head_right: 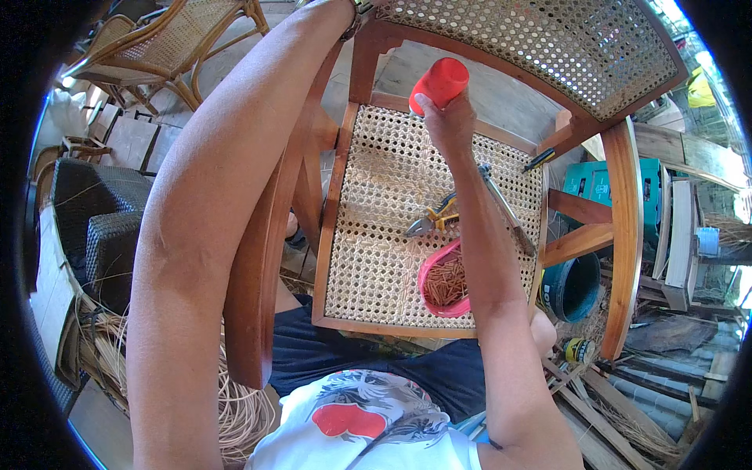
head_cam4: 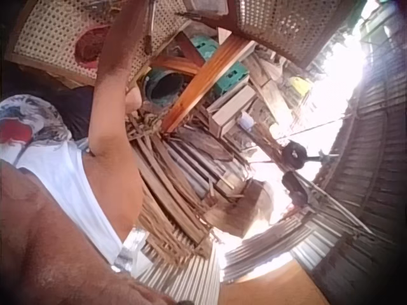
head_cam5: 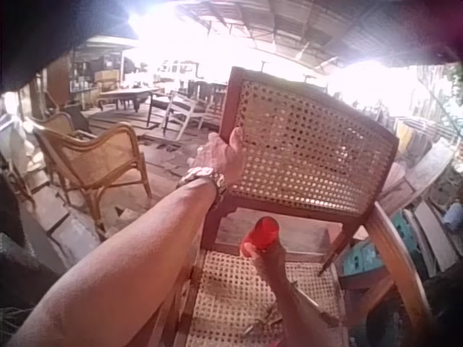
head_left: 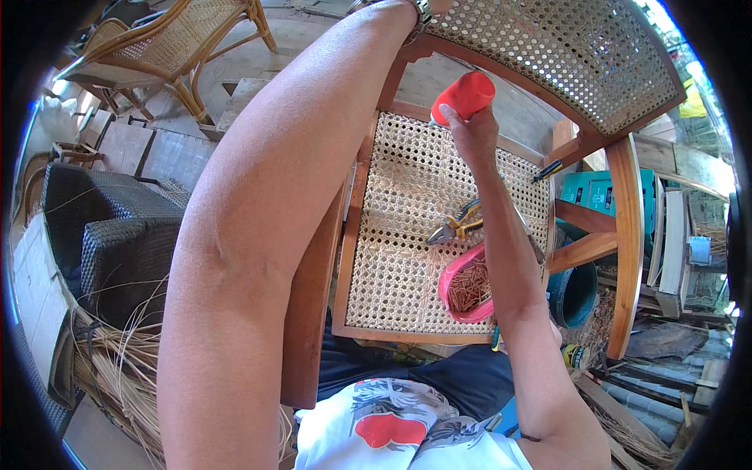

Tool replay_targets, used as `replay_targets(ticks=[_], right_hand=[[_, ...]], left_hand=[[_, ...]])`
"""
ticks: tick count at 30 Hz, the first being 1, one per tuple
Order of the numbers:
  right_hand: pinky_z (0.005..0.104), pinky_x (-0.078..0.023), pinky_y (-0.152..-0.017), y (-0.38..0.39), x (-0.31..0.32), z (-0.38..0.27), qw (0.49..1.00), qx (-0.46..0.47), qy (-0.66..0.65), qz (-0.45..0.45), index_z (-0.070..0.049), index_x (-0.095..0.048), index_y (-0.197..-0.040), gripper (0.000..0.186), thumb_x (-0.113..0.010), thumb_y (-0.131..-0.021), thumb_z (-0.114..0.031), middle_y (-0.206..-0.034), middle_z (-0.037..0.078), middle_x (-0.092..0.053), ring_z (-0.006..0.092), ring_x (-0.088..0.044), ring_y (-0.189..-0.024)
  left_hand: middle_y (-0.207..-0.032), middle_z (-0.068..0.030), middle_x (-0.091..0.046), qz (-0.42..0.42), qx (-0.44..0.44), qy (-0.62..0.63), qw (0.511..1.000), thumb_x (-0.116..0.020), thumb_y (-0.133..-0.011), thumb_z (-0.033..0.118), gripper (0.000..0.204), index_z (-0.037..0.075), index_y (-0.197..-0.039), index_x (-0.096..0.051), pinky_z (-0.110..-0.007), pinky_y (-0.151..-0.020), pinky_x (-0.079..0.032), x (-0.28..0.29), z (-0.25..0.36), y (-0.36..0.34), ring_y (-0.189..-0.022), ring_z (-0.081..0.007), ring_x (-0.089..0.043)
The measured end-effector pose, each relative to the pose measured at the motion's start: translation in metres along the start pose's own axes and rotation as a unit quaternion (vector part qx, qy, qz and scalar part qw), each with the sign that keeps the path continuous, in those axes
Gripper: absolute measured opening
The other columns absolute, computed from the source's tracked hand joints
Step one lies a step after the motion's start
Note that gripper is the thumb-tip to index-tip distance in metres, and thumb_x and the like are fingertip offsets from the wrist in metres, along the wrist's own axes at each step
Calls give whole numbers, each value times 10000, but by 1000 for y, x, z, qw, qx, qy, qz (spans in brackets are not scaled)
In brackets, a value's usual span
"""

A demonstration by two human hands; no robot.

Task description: Repairing the cane webbing on a wooden chair using various tools.

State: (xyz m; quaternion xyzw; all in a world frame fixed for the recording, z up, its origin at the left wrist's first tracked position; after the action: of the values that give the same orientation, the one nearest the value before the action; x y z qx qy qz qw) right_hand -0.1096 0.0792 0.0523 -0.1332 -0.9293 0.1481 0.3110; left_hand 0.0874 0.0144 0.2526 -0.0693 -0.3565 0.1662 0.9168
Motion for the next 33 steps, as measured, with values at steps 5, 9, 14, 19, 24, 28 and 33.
replay_targets(ticks=[5,9,14,19,24,28,33], right_hand=[[394,-564,-926,-3,-5,15,1000,-10,-25,11,-64,-588,-1283,546,-846,-826,-216,-1123,135,-755,275,-734,-1050],[492,-573,-950,1,-7,36,933,-137,-330,36,-70,-553,-1272,510,-843,-861,-156,-1179,130,-703,303,-712,-1069],[610,-561,-973,12,-4,49,794,-257,-546,68,-80,-525,-1269,499,-831,-876,-109,-1213,138,-654,358,-691,-1098],[527,-614,-904,11,-1,43,853,-176,-489,38,-56,-579,-1202,410,-829,-879,-99,-1144,121,-683,290,-709,-1044],[348,-629,-809,5,-8,39,909,-103,-404,22,-47,-591,-1206,396,-821,-888,-96,-1083,86,-703,198,-718,-951],[329,-606,-831,1,-13,41,929,-74,-362,12,-34,-583,-1243,432,-820,-888,-100,-1091,83,-700,179,-709,-967],[351,-571,-917,-2,-17,45,951,-54,-305,8,-30,-559,-1323,552,-845,-863,-141,-1126,84,-703,188,-700,-1014]], left_hand=[[-1296,-322,-644,6,5,-2,1000,-328,-1040,620,748,-23,-1355,-542,-552,-1116,-401,-1,0,0,-1290,-440,-591],[-1308,-320,-639,3,0,3,1000,-319,-1041,621,752,-24,-1359,-539,-558,-1115,-401,-2,0,-1,-1292,-441,-590],[-1313,-324,-634,4,-10,-3,1000,-312,-1041,619,757,-27,-1369,-533,-556,-1112,-406,-2,-2,-2,-1292,-442,-590],[-1312,-322,-635,0,-6,7,1000,-313,-1040,620,755,-25,-1365,-534,-555,-1107,-411,-1,-1,-1,-1285,-449,-592],[-1308,-322,-637,0,-6,7,1000,-316,-1038,627,751,-19,-1348,-542,-557,-1103,-414,1,-1,3,-1281,-450,-595],[-1316,-319,-634,0,1,-2,1000,-320,-1037,630,750,-15,-1344,-546,-558,-1101,-416,1,0,2,-1285,-448,-593],[-1323,-320,-630,7,-1,3,1000,-324,-1037,627,747,-14,-1350,-545,-555,-1111,-410,-1,-1,0,-1297,-449,-583]])
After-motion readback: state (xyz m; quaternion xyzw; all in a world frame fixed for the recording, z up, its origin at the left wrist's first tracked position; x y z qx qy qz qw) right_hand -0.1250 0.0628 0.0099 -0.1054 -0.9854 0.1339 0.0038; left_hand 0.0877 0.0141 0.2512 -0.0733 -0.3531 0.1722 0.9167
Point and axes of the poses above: each hand's wrist, its own y-axis away from the middle knuckle, its own x-axis out of the back of the hand, z = x × y, the point moved 3 cm from there along -y, towards the middle knuckle
